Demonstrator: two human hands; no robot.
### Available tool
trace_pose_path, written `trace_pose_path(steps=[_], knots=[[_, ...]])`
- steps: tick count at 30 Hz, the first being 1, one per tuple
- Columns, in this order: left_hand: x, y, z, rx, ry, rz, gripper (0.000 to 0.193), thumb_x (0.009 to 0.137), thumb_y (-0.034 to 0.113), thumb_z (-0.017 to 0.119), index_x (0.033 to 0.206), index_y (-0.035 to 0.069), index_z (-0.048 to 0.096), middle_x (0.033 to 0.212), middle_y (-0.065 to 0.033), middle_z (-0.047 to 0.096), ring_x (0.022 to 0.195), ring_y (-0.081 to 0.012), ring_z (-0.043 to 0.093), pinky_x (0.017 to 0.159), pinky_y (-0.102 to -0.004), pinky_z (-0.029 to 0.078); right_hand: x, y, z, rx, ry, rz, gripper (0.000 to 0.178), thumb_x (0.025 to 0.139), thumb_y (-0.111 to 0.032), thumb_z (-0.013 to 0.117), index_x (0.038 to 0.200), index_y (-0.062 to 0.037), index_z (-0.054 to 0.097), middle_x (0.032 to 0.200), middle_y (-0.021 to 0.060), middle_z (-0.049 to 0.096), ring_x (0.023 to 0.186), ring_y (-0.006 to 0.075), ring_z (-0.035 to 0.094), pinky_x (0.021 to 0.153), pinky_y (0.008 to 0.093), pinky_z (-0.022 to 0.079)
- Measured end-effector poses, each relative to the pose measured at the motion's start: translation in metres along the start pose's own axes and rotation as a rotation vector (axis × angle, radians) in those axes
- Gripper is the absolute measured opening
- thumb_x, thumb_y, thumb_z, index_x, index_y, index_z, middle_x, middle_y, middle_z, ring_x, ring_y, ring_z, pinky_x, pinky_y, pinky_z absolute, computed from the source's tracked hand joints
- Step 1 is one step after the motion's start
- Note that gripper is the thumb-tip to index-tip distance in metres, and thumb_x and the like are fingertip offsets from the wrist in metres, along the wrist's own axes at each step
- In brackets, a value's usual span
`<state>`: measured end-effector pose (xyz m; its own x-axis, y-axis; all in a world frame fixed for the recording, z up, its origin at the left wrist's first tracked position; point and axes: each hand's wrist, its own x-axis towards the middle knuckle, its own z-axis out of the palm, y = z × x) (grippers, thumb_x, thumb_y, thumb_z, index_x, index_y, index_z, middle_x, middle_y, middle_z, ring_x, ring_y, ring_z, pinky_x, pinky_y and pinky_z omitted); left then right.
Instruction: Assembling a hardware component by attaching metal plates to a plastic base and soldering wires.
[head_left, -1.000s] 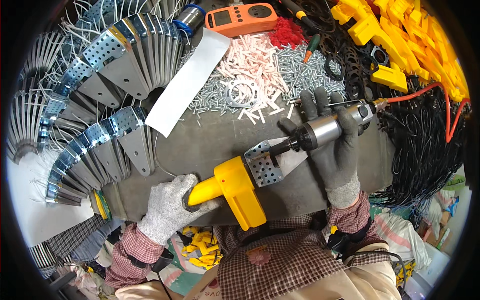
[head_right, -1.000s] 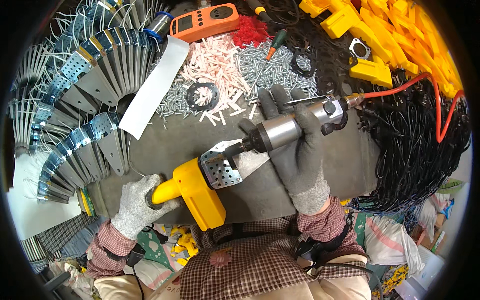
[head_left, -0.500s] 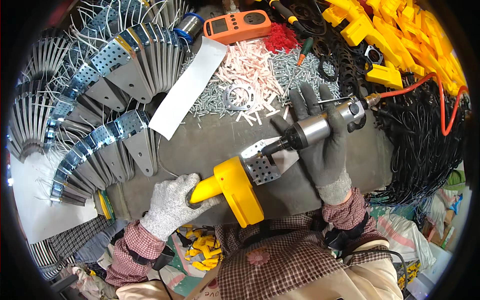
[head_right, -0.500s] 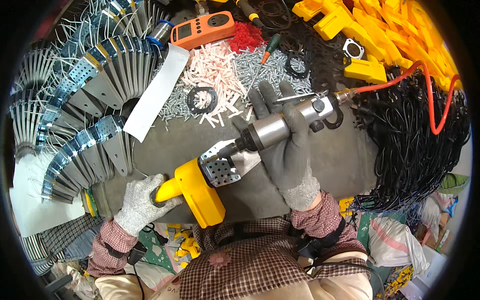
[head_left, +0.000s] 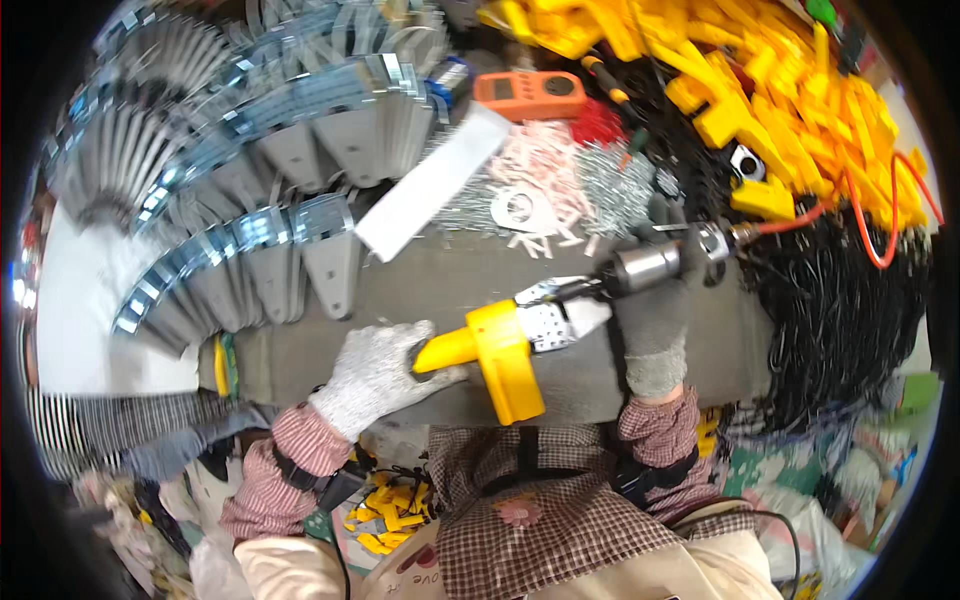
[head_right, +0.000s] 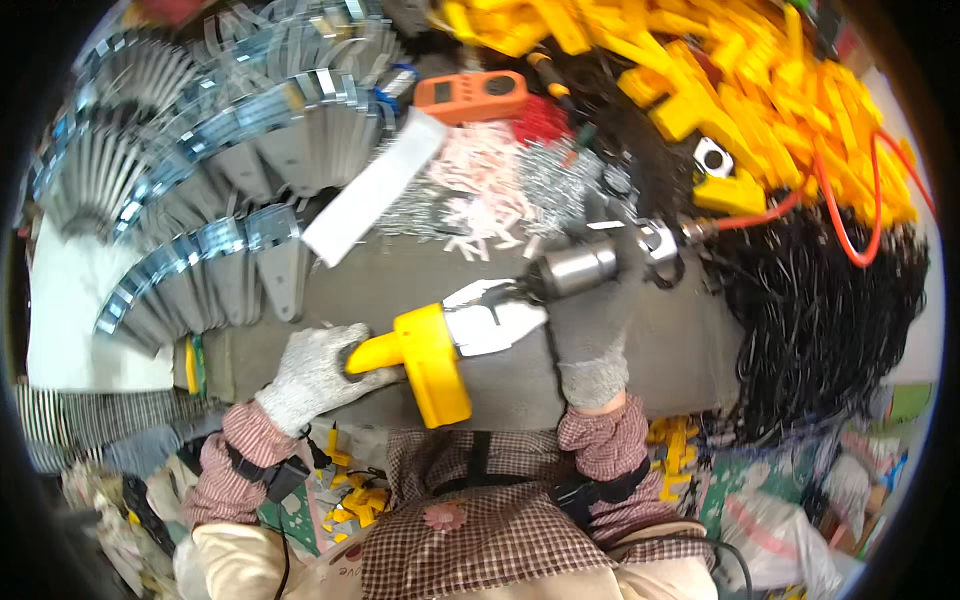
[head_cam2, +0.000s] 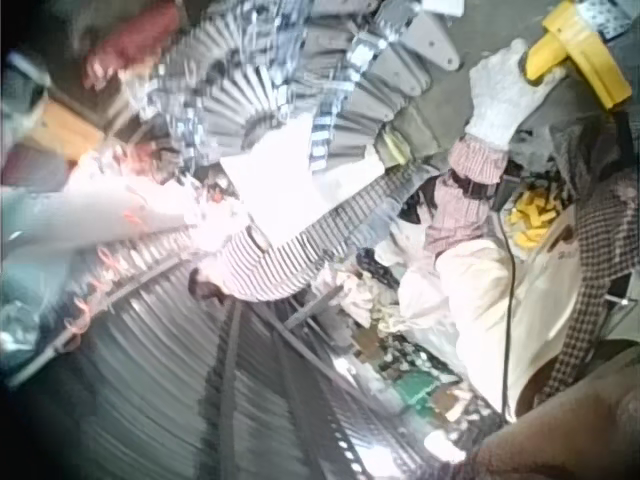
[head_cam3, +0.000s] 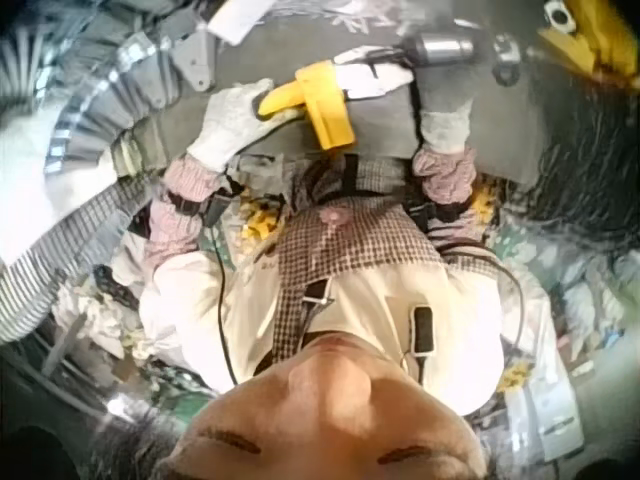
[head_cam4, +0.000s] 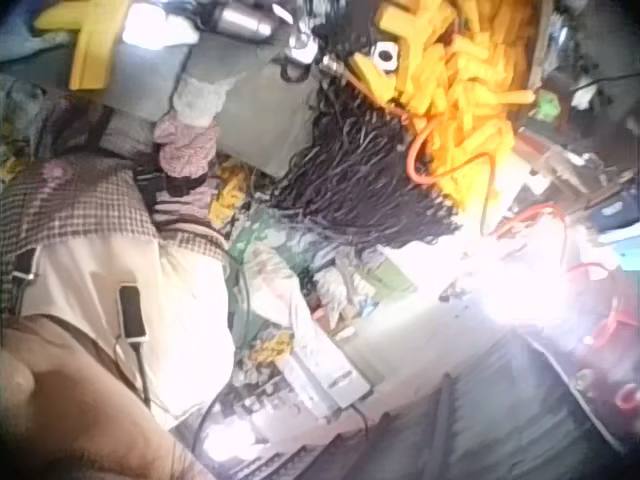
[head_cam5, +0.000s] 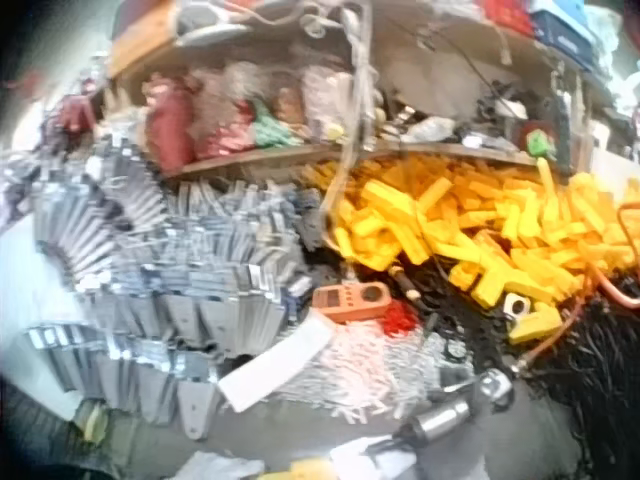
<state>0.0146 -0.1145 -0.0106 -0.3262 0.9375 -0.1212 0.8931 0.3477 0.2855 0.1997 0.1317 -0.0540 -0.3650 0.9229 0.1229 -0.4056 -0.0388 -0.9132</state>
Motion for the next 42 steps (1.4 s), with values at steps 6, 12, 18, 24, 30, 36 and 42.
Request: trace_pose_path(steps=[6,12,18,24,30,36,42], knots=[[0.001,0.001,-0.003,-0.086,0.009,0.061,0.064,0.084,0.074,0.06,0.097,0.011,0.066,0.078,-0.013,0.071,0.071,-0.0355,0.071,0.063,-0.0457,0.057,0.029,-0.006,-0.062,0.395,-0.201,0.213,0.06,0.09,-0.002,0.07,0.144,-0.0082,0.043,0.115,0.0065,0.061,0.103,0.0179,0.06,0.088,0.0362,0.054],[-0.071,-0.028,-0.02,-0.248,0.405,-0.076,0.058,0.078,0.05,0.079,0.117,0.009,0.064,0.112,-0.0138,0.064,0.111,-0.03,0.061,0.098,-0.0466,0.048,0.042,-0.072,-0.084,-0.114,-0.155,0.155,0.045,0.101,-0.025,0.062,0.14,-0.0088,0.046,0.11,0.0054,0.058,0.092,0.0139,0.056,0.082,0.0293,0.05],[-0.174,-0.156,0.007,0.569,0.738,-0.867,0.043,0.092,0.036,0.065,0.11,-0.002,0.059,0.112,-0.0236,0.057,0.101,-0.0388,0.059,0.087,-0.0473,0.051,0.062,-0.076,-0.13,-1.357,-0.087,-0.403,0.057,0.098,-0.019,0.061,0.147,-0.0012,0.039,0.127,0.0176,0.058,0.114,0.0312,0.059,0.096,0.0383,0.048],[-0.215,-0.106,0.032,-0.749,0.823,-0.969,0.036,0.101,0.028,0.059,0.118,-0.004,0.056,0.095,-0.0132,0.056,0.091,-0.0259,0.056,0.083,-0.0409,0.046,0.019,-0.158,-0.105,-1.575,-0.056,-0.424,0.039,0.095,-0.017,0.061,0.13,-0.0003,0.057,0.12,0.0217,0.066,0.108,0.038,0.066,0.091,0.0423,0.052],[-0.22,0.048,0.033,-0.946,0.812,-0.669,0.036,0.104,0.04,0.052,0.116,0.006,0.058,0.103,-0.0064,0.058,0.089,-0.0169,0.058,0.081,-0.0312,0.05,-0.093,-0.104,0.004,-0.682,-1.126,0.102,0.062,0.092,-0.026,0.075,0.141,0.0004,0.048,0.127,0.0224,0.061,0.114,0.0304,0.065,0.096,0.0386,0.055],[-0.079,0.123,-0.023,-0.262,0.415,0.347,0.038,0.078,0.015,0.071,0.114,0.003,0.064,0.135,-0.0217,0.057,0.118,-0.0382,0.058,0.097,-0.045,0.046,-0.14,-0.078,0.025,0.042,-0.74,0.375,0.056,0.093,-0.017,0.068,0.137,-0.0006,0.038,0.122,0.0096,0.054,0.108,0.0164,0.058,0.092,0.0304,0.053],[0.007,0.093,-0.002,-0.135,0.287,0.144,0.087,0.071,0.046,0.087,0.137,0.003,0.051,0.138,-0.0216,0.054,0.128,-0.0411,0.052,0.108,-0.0482,0.042,-0.114,-0.106,-0.072,-0.146,-0.707,0.69,0.049,0.103,-0.022,0.049,0.145,0.002,0.04,0.098,0.0092,0.065,0.084,0.0153,0.065,0.072,0.0277,0.053]])
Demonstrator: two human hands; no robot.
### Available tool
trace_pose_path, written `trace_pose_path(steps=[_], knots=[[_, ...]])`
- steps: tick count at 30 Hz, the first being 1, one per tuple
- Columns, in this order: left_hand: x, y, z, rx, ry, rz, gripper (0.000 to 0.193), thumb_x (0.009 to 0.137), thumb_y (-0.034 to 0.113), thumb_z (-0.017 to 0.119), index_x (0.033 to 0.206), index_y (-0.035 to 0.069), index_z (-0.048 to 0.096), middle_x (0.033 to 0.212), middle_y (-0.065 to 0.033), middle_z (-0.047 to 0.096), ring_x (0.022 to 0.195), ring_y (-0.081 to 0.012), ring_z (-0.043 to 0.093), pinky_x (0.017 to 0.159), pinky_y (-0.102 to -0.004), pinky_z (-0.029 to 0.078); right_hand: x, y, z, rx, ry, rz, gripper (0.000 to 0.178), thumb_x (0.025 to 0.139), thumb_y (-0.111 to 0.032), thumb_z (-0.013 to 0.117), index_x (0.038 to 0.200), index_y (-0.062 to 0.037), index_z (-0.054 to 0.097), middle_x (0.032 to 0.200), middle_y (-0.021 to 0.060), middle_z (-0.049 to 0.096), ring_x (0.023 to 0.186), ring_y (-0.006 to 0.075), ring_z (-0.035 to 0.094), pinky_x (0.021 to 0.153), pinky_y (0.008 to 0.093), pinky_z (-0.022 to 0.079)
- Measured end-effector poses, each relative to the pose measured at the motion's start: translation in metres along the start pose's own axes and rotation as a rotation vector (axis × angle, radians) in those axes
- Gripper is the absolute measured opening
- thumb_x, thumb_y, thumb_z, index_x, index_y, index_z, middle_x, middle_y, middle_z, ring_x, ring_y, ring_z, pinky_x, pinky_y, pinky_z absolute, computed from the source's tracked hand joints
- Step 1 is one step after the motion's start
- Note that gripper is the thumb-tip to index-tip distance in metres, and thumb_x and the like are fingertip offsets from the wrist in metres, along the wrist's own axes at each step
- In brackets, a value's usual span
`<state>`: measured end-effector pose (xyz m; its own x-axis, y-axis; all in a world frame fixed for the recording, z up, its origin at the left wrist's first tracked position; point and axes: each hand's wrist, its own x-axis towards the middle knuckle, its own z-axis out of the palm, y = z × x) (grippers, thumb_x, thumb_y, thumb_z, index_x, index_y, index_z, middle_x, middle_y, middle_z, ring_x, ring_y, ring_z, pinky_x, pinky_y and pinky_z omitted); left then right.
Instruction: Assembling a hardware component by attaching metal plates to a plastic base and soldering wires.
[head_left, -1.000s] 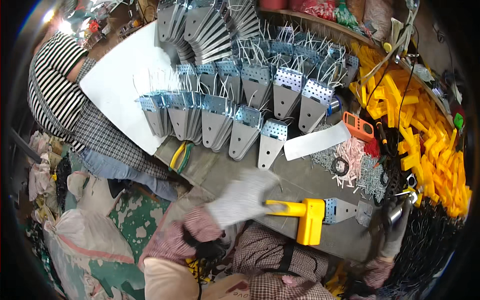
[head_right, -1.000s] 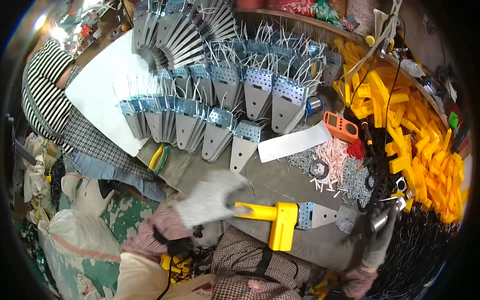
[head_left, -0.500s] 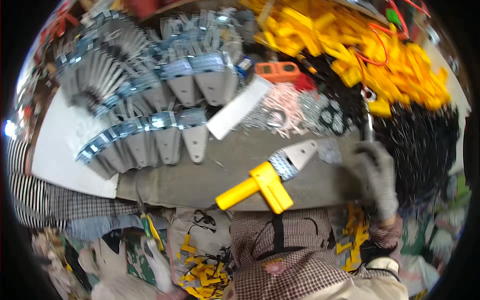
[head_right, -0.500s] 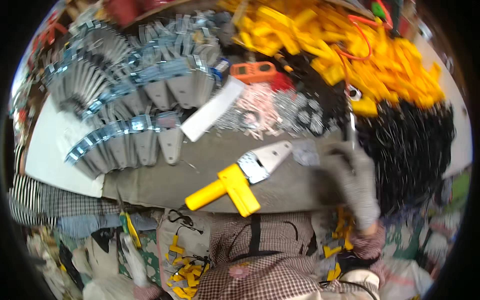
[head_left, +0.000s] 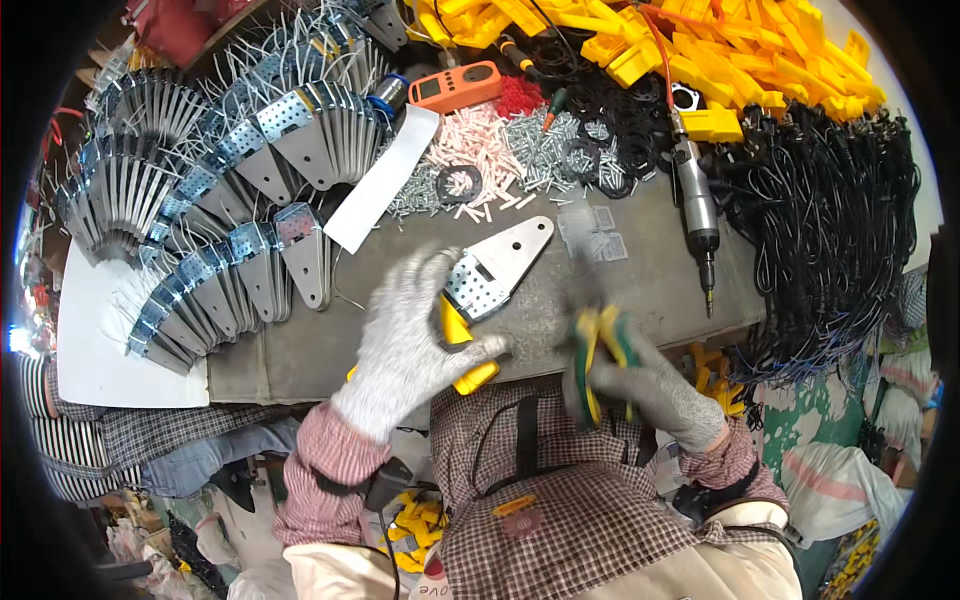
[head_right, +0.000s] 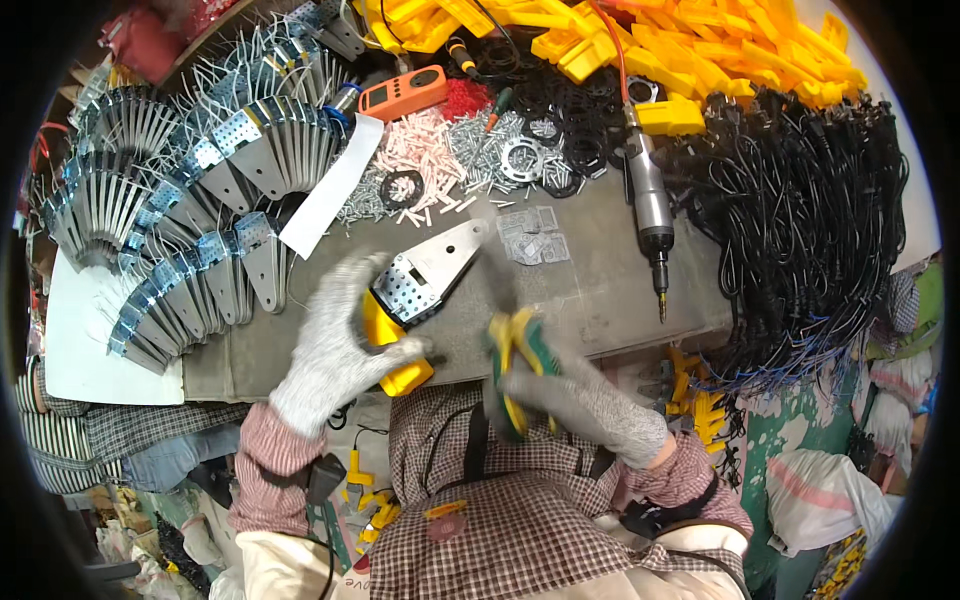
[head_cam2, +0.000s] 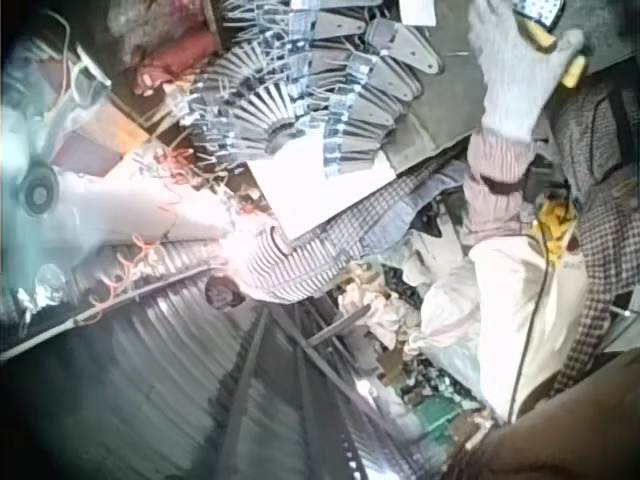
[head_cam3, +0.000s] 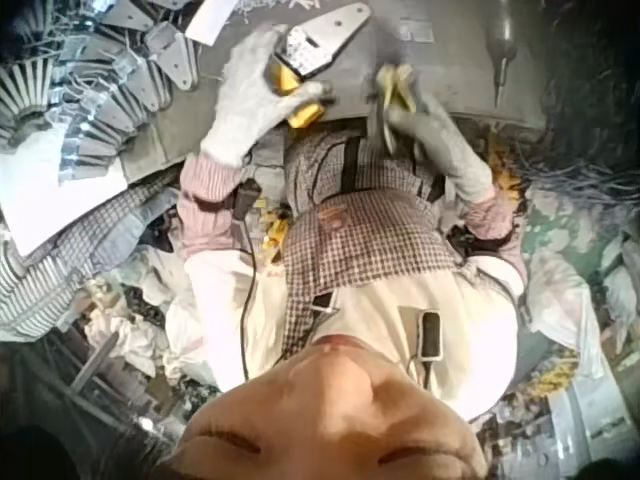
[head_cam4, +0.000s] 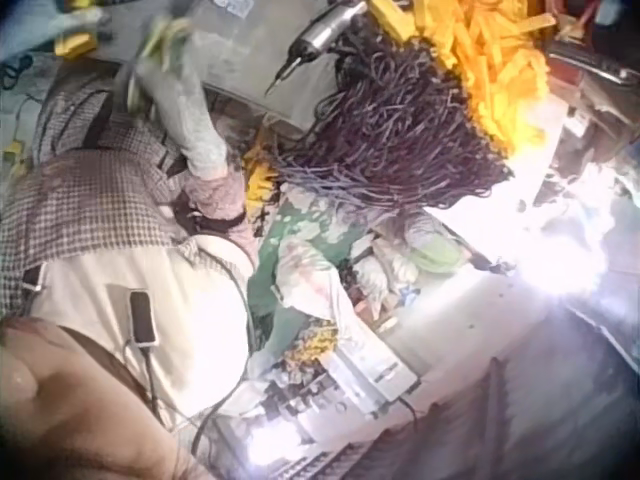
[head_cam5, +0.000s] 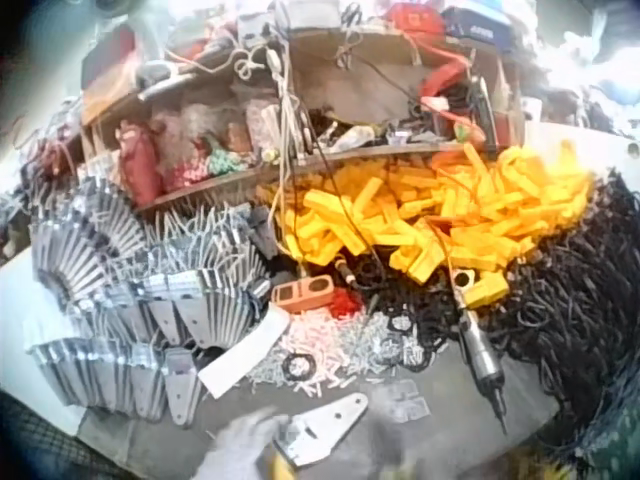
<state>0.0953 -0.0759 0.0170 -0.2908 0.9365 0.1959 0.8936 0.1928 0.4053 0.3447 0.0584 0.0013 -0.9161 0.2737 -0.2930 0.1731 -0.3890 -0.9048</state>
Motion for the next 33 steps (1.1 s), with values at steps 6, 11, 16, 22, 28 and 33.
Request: trace_pose_path(steps=[6,11,16,22,28,33], knots=[[0.004,-0.022,0.024,-0.163,-0.085,0.024,0.093,0.067,0.055,0.088,0.137,0.004,0.054,0.138,-0.0253,0.055,0.129,-0.0403,0.055,0.109,-0.0464,0.044,0.004,0.016,-0.007,0.18,-0.225,0.467,0.043,0.105,-0.039,0.048,0.123,-0.0015,0.058,0.092,0.0083,0.068,0.075,0.0136,0.066,0.067,0.0251,0.054],[0.004,-0.021,0.022,-0.182,-0.09,-0.017,0.092,0.067,0.055,0.088,0.136,0.005,0.055,0.138,-0.0264,0.055,0.128,-0.0413,0.055,0.108,-0.048,0.044,0.023,0.026,-0.007,0.389,-0.32,0.474,0.044,0.106,-0.041,0.047,0.122,-0.0024,0.06,0.089,0.0076,0.069,0.075,0.014,0.067,0.067,0.0257,0.055],[0.003,-0.027,0.026,-0.14,-0.059,0.046,0.094,0.065,0.055,0.089,0.137,0.005,0.055,0.137,-0.0264,0.056,0.127,-0.0425,0.055,0.107,-0.0499,0.044,0.03,0.026,0.005,0.254,-0.267,0.414,0.042,0.108,-0.036,0.046,0.133,-0.004,0.055,0.101,0.0099,0.069,0.088,0.016,0.069,0.078,0.0283,0.056],[0.006,-0.021,0.026,-0.162,-0.022,0.092,0.095,0.065,0.053,0.09,0.137,0.003,0.054,0.134,-0.0259,0.058,0.125,-0.0422,0.057,0.106,-0.05,0.045,0.031,0.04,0.001,-0.462,-0.178,-0.24,0.041,0.107,-0.03,0.051,0.136,-0.0012,0.051,0.122,0.0136,0.062,0.108,0.0184,0.061,0.095,0.0336,0.051],[0.005,-0.025,0.029,-0.229,0.004,0.021,0.097,0.065,0.052,0.09,0.137,0.0,0.052,0.132,-0.0238,0.06,0.122,-0.0404,0.059,0.105,-0.0467,0.047,0.033,-0.024,0.01,-0.329,-0.278,0.152,0.04,0.106,-0.025,0.05,0.14,-0.0041,0.046,0.114,0.0135,0.064,0.098,0.0198,0.065,0.084,0.0301,0.055],[-0.002,-0.032,0.022,-0.189,0.06,0.051,0.089,0.073,0.05,0.085,0.138,-0.001,0.051,0.13,-0.0224,0.061,0.118,-0.0403,0.061,0.103,-0.0461,0.048,-0.008,0.015,0.003,0.352,-0.098,0.234,0.046,0.102,-0.032,0.052,0.137,-0.0033,0.041,0.1,0.0155,0.066,0.074,0.0243,0.067,0.064,0.032,0.056]])
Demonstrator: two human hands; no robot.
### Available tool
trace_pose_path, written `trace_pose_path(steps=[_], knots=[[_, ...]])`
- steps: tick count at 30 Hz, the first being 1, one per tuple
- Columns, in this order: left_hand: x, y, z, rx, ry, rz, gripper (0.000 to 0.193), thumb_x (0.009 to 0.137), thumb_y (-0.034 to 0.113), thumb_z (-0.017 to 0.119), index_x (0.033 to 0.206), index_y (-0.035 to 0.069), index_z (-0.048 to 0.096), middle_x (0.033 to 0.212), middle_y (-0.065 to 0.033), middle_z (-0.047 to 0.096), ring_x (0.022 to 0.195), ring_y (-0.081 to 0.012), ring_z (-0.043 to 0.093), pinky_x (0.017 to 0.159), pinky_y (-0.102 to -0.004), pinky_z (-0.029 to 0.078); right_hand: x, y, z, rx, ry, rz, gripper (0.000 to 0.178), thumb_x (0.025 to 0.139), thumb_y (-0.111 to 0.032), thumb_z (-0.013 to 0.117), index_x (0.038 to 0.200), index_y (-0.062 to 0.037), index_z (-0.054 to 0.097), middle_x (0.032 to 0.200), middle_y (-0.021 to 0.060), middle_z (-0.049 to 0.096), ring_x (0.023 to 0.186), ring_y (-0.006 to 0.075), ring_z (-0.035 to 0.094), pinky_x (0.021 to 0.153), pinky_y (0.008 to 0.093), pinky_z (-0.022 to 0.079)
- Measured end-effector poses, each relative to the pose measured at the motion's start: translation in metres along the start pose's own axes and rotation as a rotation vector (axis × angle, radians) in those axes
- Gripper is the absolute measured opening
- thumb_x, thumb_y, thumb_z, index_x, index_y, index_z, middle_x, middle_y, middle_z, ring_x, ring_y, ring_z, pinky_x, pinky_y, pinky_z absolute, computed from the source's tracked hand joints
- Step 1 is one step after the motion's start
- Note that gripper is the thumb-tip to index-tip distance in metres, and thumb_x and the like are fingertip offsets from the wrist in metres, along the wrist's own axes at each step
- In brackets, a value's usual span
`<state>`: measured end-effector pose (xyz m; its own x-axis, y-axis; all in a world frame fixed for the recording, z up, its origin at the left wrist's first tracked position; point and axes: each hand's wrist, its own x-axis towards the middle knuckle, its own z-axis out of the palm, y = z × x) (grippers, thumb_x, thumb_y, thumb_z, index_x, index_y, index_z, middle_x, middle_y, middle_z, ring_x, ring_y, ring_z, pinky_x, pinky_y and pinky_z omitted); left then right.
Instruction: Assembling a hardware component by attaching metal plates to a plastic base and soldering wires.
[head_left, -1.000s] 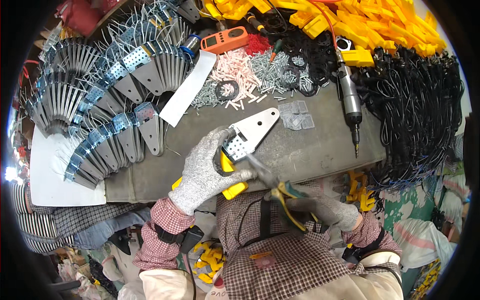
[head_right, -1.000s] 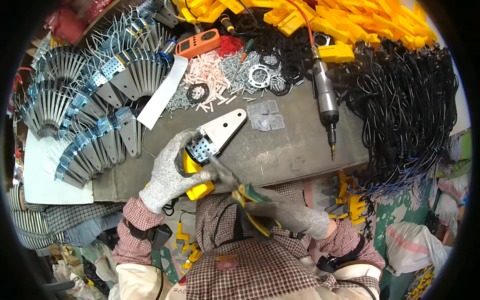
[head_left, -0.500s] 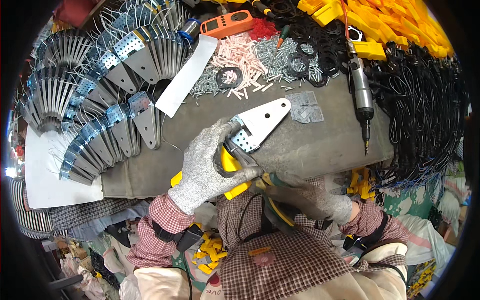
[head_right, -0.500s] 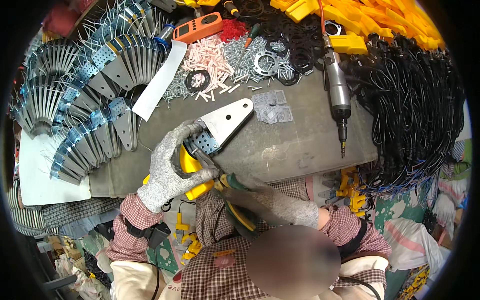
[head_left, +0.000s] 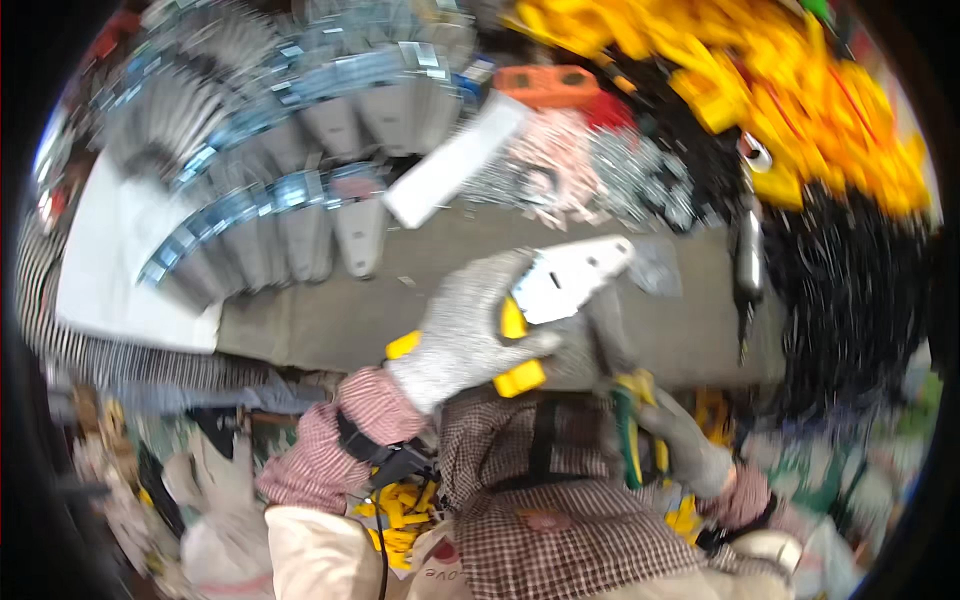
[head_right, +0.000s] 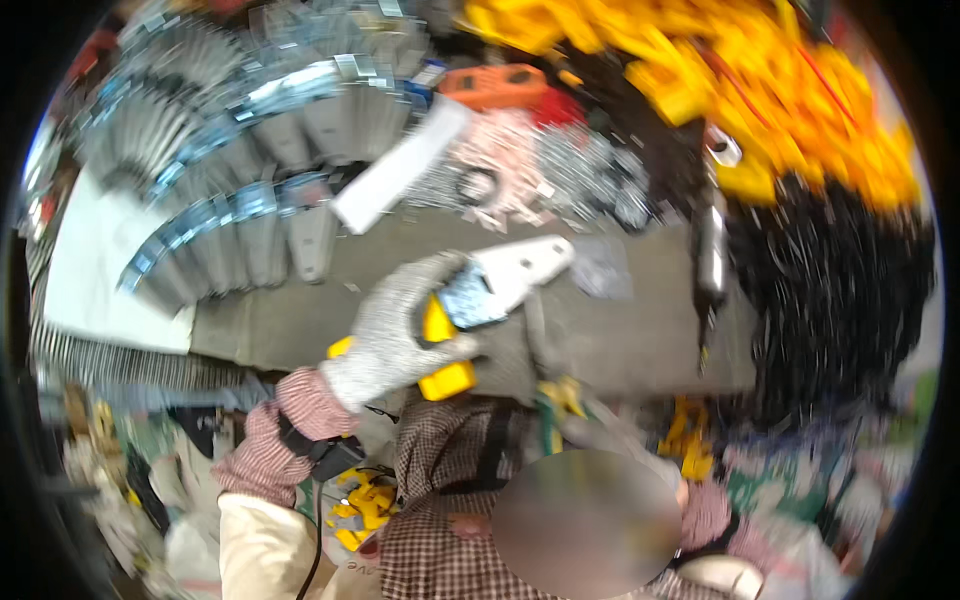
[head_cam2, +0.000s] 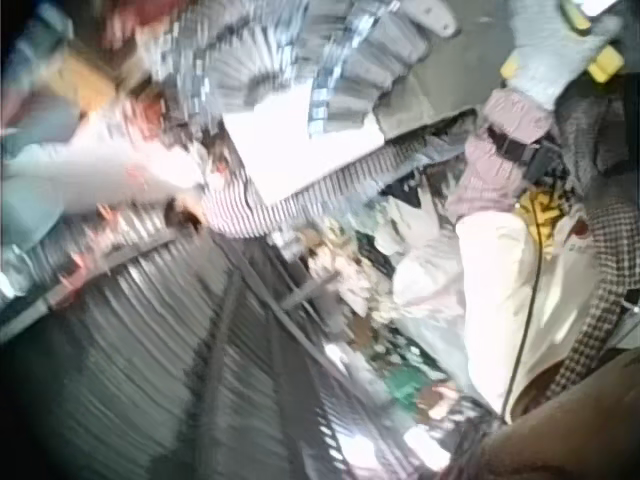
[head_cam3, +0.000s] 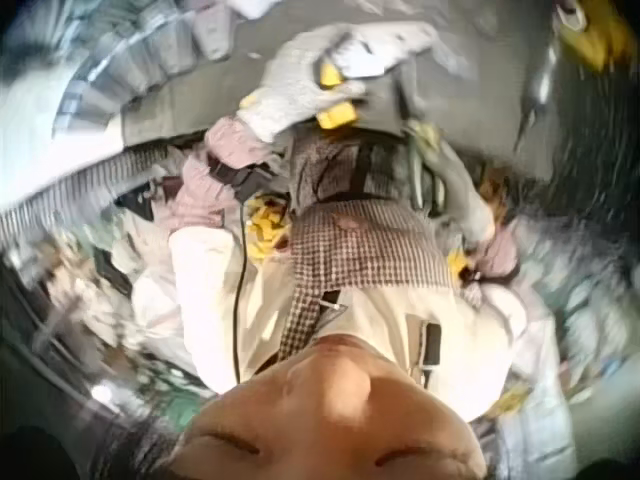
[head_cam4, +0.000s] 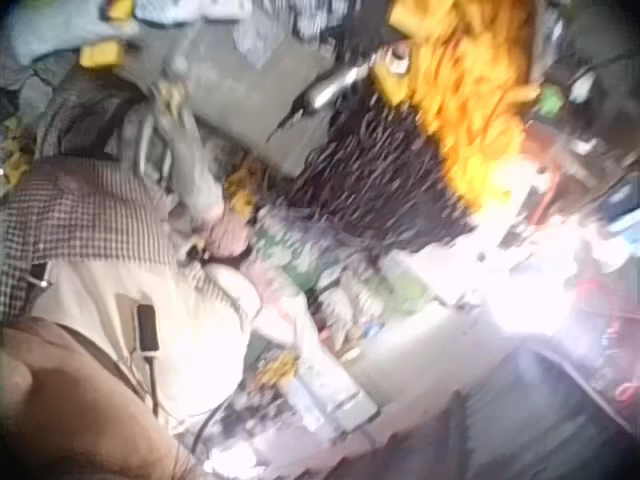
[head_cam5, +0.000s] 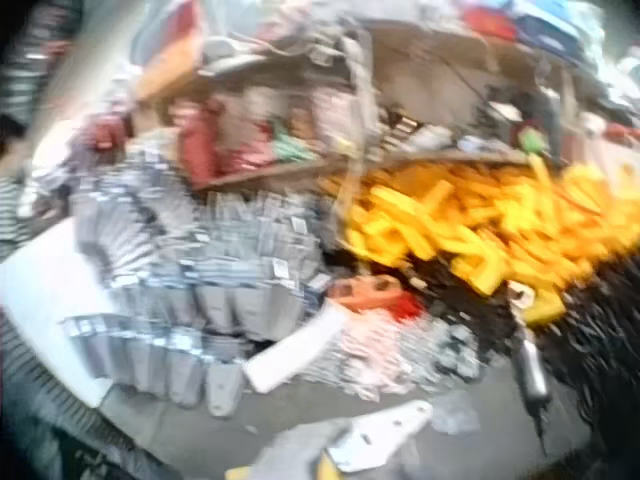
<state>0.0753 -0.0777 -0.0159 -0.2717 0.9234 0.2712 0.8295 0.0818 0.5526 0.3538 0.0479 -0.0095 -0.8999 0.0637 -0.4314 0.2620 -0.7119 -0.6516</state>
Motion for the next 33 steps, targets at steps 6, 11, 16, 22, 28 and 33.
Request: trace_pose_path(steps=[6,11,16,22,28,33], knots=[[-0.043,0.052,-0.026,-1.032,0.151,-0.573,0.034,0.103,0.029,0.054,0.121,0.001,0.059,0.114,-0.0084,0.063,0.11,-0.0174,0.057,0.101,-0.0354,0.045,0.05,-0.069,0.098,-0.372,-0.304,0.127,0.056,0.103,-0.041,0.047,0.138,0.0029,0.039,0.098,0.0166,0.067,0.075,0.0213,0.07,0.067,0.0292,0.057],[-0.126,-0.059,-0.1,-1.053,0.966,-0.968,0.038,0.099,0.048,0.058,0.097,0.01,0.063,0.076,-0.0022,0.058,0.06,-0.0119,0.053,0.055,-0.0237,0.043,0.07,-0.079,0.107,-0.577,-0.498,-0.212,0.045,0.104,-0.014,0.054,0.143,0.0018,0.04,0.135,0.0152,0.055,0.118,0.0226,0.06,0.1,0.0322,0.048],[-0.226,-0.19,-0.151,-1.292,1.242,-0.865,0.034,0.097,0.016,0.067,0.121,-0.003,0.054,0.093,-0.0104,0.069,0.076,-0.0226,0.066,0.064,-0.0316,0.054,0.049,-0.098,0.031,-1.008,0.386,-0.61,0.039,0.097,-0.01,0.063,0.134,0.0002,0.053,0.136,0.0177,0.054,0.122,0.0261,0.056,0.103,0.0363,0.045],[-0.178,-0.129,-0.159,0.656,0.528,-0.941,0.041,0.099,0.039,0.06,0.097,0.0,0.071,0.089,-0.0201,0.071,0.086,-0.0352,0.067,0.077,-0.0438,0.051,0.013,-0.097,-0.097,-1.673,1.398,-0.552,0.059,0.085,-0.016,0.074,0.137,-0.0029,0.05,0.125,0.0255,0.05,0.121,0.044,0.052,0.101,0.0506,0.046],[-0.046,0.018,-0.055,0.317,-0.128,-0.174,0.073,0.078,0.034,0.082,0.139,0.006,0.052,0.117,-0.0167,0.063,0.113,-0.0355,0.06,0.101,-0.0463,0.046,0.039,-0.103,-0.111,-1.431,1.423,-0.586,0.078,0.083,-0.015,0.075,0.149,-0.0049,0.034,0.124,0.0204,0.052,0.104,0.0368,0.063,0.084,0.0447,0.056],[-0.032,-0.014,-0.025,0.262,-0.27,-0.22,0.083,0.079,0.035,0.082,0.147,0.008,0.043,0.119,-0.02,0.062,0.11,-0.0382,0.062,0.094,-0.0469,0.052,0.043,-0.095,-0.078,-0.234,0.825,-0.954,0.071,0.092,-0.02,0.067,0.152,-0.004,0.033,0.134,0.0142,0.055,0.108,0.0196,0.061,0.089,0.0274,0.052]])
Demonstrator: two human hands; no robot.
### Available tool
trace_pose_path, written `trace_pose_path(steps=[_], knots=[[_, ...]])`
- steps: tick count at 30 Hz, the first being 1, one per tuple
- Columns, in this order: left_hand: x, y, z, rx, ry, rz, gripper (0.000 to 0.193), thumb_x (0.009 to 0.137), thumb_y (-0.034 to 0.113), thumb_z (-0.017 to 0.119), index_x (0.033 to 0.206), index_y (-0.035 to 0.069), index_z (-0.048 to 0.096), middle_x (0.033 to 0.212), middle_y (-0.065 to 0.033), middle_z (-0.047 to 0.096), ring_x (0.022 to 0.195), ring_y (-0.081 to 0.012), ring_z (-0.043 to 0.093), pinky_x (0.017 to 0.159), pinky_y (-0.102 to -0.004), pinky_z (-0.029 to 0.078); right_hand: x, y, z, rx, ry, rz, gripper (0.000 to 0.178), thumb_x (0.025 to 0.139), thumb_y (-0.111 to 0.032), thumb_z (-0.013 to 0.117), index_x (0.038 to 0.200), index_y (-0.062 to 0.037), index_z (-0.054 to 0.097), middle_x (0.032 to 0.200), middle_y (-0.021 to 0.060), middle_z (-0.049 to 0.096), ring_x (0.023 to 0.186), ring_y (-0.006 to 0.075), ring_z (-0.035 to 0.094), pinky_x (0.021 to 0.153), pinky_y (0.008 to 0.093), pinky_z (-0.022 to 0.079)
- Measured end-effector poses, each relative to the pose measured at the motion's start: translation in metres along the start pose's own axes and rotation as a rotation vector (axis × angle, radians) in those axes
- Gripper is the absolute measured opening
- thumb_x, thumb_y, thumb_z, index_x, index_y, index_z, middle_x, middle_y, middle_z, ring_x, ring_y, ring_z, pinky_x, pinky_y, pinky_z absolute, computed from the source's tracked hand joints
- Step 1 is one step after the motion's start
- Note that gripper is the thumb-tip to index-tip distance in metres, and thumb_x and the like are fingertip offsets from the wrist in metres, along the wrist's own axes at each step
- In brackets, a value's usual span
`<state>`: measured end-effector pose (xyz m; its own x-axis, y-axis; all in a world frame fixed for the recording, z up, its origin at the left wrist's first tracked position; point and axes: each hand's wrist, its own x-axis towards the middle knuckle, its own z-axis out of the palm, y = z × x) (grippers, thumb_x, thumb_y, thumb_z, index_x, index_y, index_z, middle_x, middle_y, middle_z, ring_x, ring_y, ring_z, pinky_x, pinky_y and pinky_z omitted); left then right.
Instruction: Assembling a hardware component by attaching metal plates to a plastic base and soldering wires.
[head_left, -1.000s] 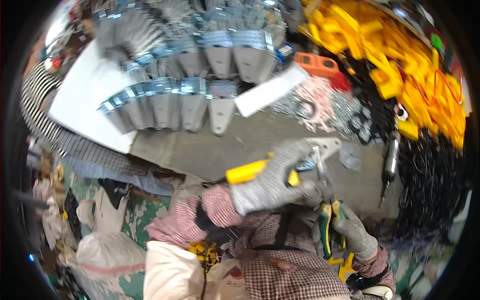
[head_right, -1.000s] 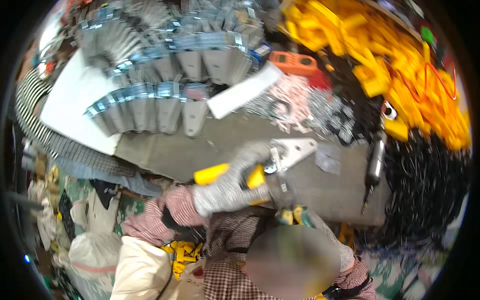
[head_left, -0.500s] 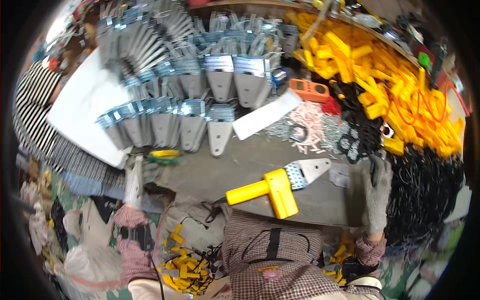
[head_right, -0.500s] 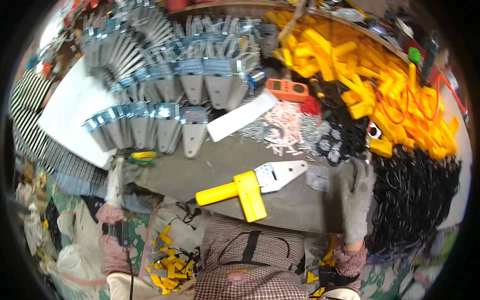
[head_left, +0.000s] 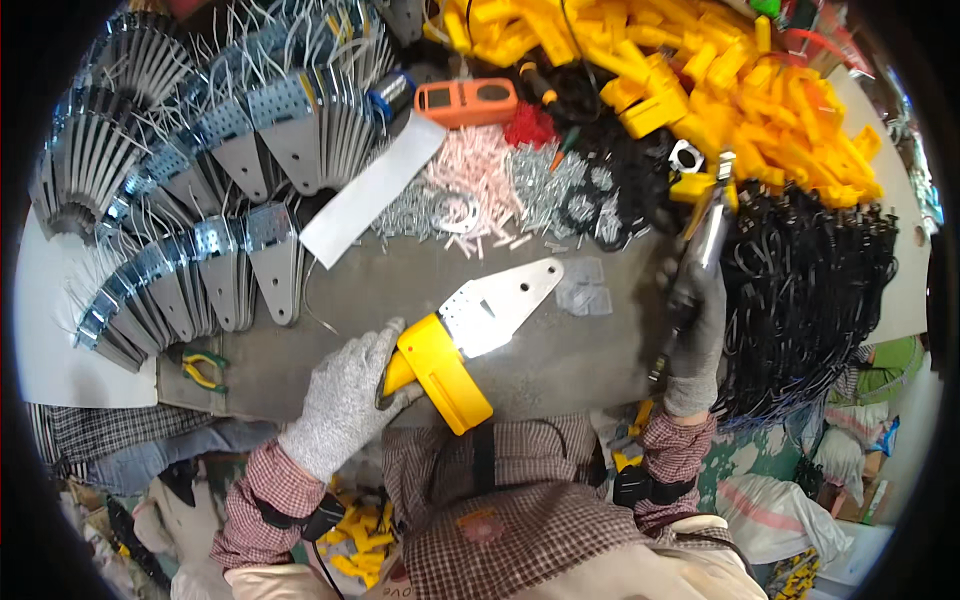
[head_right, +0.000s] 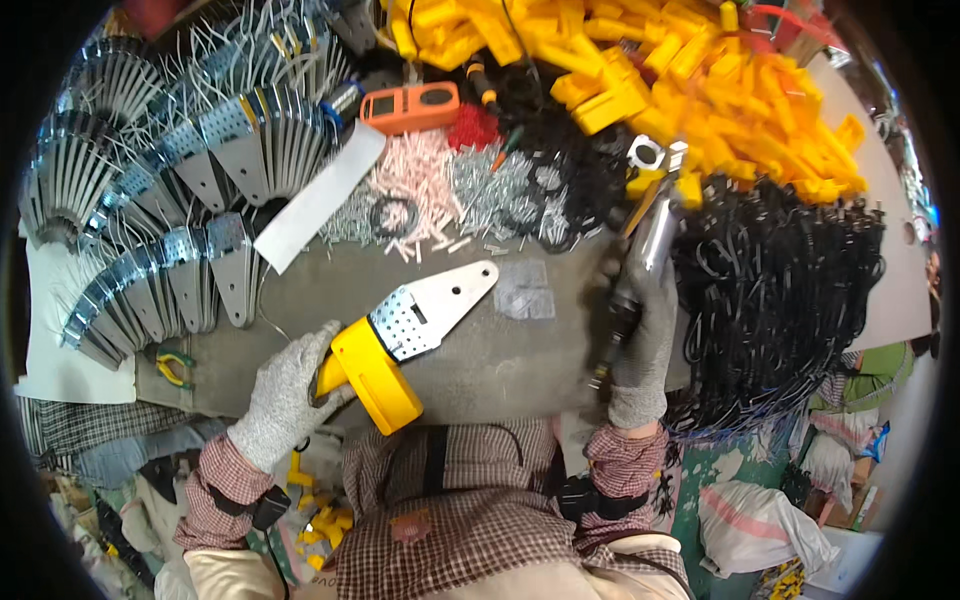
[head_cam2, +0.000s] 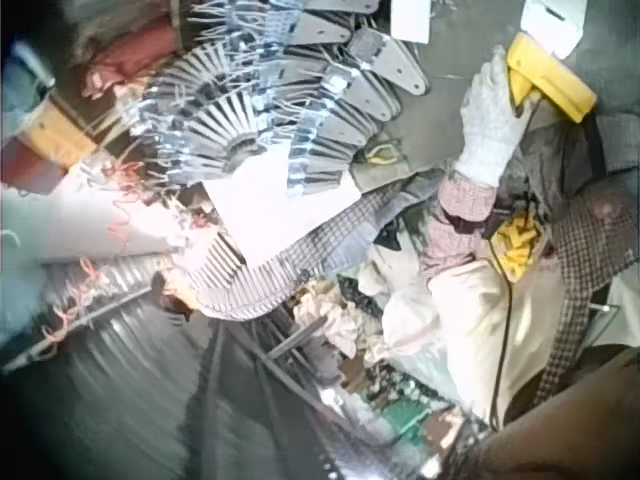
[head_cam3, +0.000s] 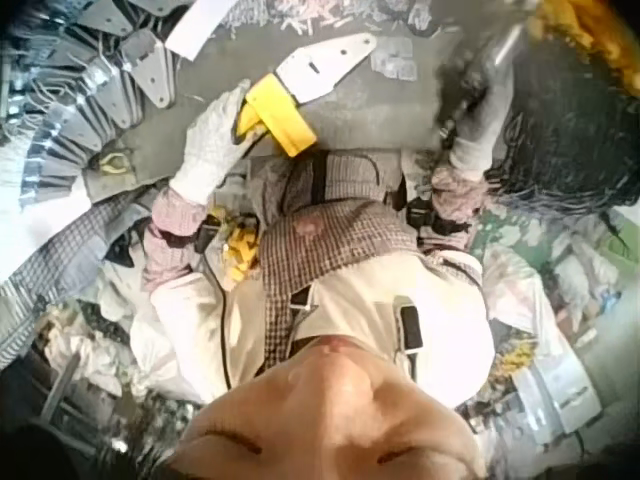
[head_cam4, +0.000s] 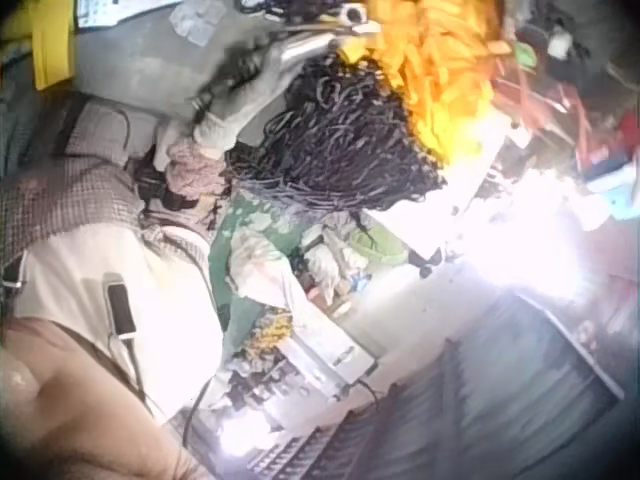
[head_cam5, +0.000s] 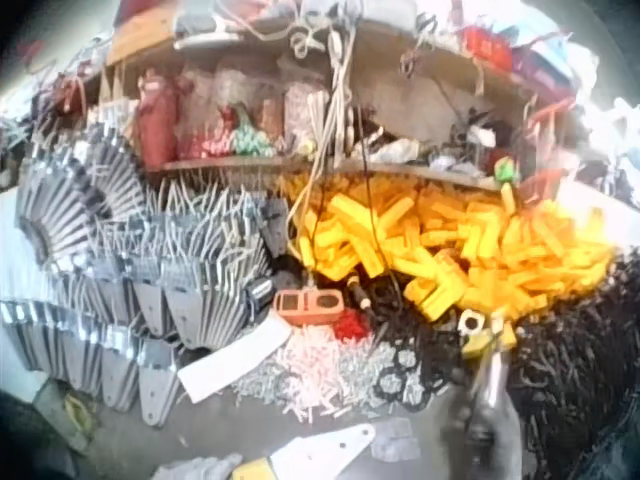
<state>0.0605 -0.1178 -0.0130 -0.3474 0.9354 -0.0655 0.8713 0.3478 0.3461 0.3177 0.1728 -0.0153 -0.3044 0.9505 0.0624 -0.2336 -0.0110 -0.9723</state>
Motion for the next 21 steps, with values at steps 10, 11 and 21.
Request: trace_pose_path(steps=[10,11,21], knots=[[0.004,0.01,-0.007,0.178,-0.077,-0.025,0.089,0.078,0.045,0.078,0.152,0.013,0.04,0.107,-0.0117,0.061,0.096,-0.0284,0.064,0.077,-0.0397,0.057,-0.007,0.056,0.072,1.073,-0.225,0.426,0.029,0.1,-0.019,0.06,0.125,-0.0064,0.056,0.121,0.0122,0.06,0.099,0.0183,0.061,0.095,0.0454,0.05],[0.004,0.009,-0.006,0.171,-0.085,-0.035,0.089,0.078,0.045,0.078,0.152,0.012,0.04,0.108,-0.0115,0.061,0.096,-0.0283,0.064,0.077,-0.0397,0.057,-0.005,0.058,0.072,1.076,-0.225,0.459,0.027,0.1,-0.018,0.06,0.124,-0.0065,0.057,0.121,0.0122,0.06,0.098,0.0183,0.061,0.095,0.045,0.05],[0.007,0.008,-0.006,0.172,-0.088,-0.021,0.087,0.078,0.042,0.079,0.151,0.012,0.042,0.103,-0.0111,0.062,0.093,-0.0273,0.064,0.074,-0.0399,0.057,-0.003,0.046,0.079,0.937,-0.16,0.509,0.025,0.099,-0.014,0.06,0.123,-0.0071,0.056,0.118,0.0111,0.062,0.093,0.0173,0.061,0.093,0.0414,0.052]])
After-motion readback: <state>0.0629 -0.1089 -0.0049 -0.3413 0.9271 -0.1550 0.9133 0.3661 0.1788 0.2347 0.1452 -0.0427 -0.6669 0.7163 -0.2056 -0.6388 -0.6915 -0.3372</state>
